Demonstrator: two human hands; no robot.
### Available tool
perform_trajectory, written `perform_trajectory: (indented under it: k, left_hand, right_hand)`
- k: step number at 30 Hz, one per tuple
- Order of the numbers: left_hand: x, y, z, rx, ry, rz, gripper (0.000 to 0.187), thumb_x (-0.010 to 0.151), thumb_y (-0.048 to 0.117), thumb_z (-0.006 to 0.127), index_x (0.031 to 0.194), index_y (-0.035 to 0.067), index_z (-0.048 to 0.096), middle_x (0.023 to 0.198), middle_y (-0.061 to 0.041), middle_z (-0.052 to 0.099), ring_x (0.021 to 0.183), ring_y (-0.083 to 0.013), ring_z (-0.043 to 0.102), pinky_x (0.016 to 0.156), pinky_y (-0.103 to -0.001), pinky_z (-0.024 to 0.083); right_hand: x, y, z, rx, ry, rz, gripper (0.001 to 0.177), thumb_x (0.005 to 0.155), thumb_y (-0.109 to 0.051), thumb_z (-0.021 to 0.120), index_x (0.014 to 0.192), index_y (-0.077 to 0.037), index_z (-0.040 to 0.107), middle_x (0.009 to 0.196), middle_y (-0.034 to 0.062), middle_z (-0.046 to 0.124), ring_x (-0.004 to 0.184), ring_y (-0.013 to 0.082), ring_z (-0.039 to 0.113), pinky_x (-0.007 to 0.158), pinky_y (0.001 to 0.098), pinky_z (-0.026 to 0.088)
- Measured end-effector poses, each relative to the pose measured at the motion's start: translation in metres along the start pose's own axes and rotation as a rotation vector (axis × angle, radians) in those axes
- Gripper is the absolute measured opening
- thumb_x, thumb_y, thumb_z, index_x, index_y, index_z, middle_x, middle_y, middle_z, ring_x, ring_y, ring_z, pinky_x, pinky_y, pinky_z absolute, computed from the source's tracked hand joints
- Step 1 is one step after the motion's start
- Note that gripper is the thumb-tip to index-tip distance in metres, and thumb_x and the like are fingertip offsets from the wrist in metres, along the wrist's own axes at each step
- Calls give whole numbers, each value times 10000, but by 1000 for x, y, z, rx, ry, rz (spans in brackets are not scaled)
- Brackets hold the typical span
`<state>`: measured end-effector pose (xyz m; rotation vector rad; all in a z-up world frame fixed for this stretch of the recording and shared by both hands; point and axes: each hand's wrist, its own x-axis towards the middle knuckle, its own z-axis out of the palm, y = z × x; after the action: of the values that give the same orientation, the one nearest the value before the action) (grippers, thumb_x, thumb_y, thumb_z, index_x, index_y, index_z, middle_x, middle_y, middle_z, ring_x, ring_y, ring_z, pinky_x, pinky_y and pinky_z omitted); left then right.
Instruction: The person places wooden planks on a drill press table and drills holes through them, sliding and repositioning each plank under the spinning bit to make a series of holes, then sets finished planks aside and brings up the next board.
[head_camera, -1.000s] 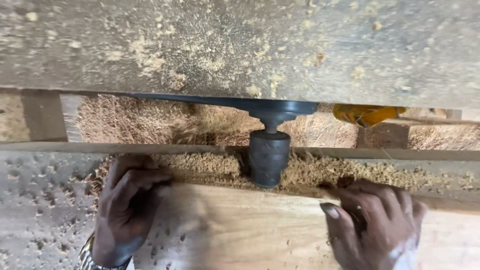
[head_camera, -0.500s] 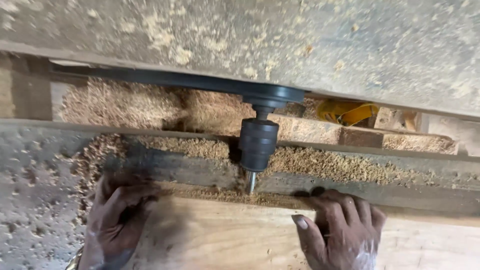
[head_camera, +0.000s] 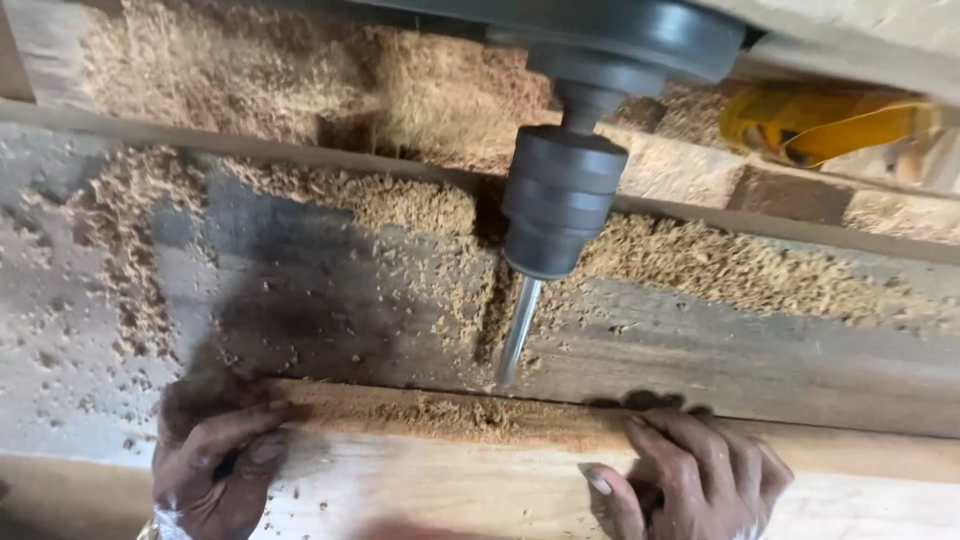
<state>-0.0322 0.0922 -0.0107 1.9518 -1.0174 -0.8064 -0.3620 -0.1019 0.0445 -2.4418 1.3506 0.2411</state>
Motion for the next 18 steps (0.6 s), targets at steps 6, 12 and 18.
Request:
perform_trajectory:
  k: [6, 12, 18]
  left_hand:
    - [4, 19, -1, 213, 4, 23, 188, 894, 153, 718, 1065, 73, 713, 1090, -73, 712, 1149, -297, 607, 1076, -421, 482]
    - [-19, 48, 18, 553, 155, 32, 179, 933, 218, 700, 1040, 76, 682, 1143, -184, 551, 1080, -313, 571, 954, -441, 530]
    - [-149, 10, 50, 369, -218, 177, 257, 1026, 302, 690, 1232, 157, 638, 1300, -67, 575, 1243, -219, 589, 1061, -443, 531]
  right_hand:
    - [-3, 13, 5, 92, 123, -76, 456, 882, -581, 676, 1103, -182, 684, 1080, 6, 691, 1078, 280, 589, 1055, 489, 370]
    - [-49, 114, 44, 66, 93, -300, 478, 897, -622, 728, 1156, -221, 702, 1067, -15, 679, 1010, 254, 645, 950, 457, 561]
    - [-59, 152, 56, 206, -392, -551, 438, 875, -473, 674, 1256, -266, 730, 1212, -18, 745, 1148, 200, 696, 962, 453, 568]
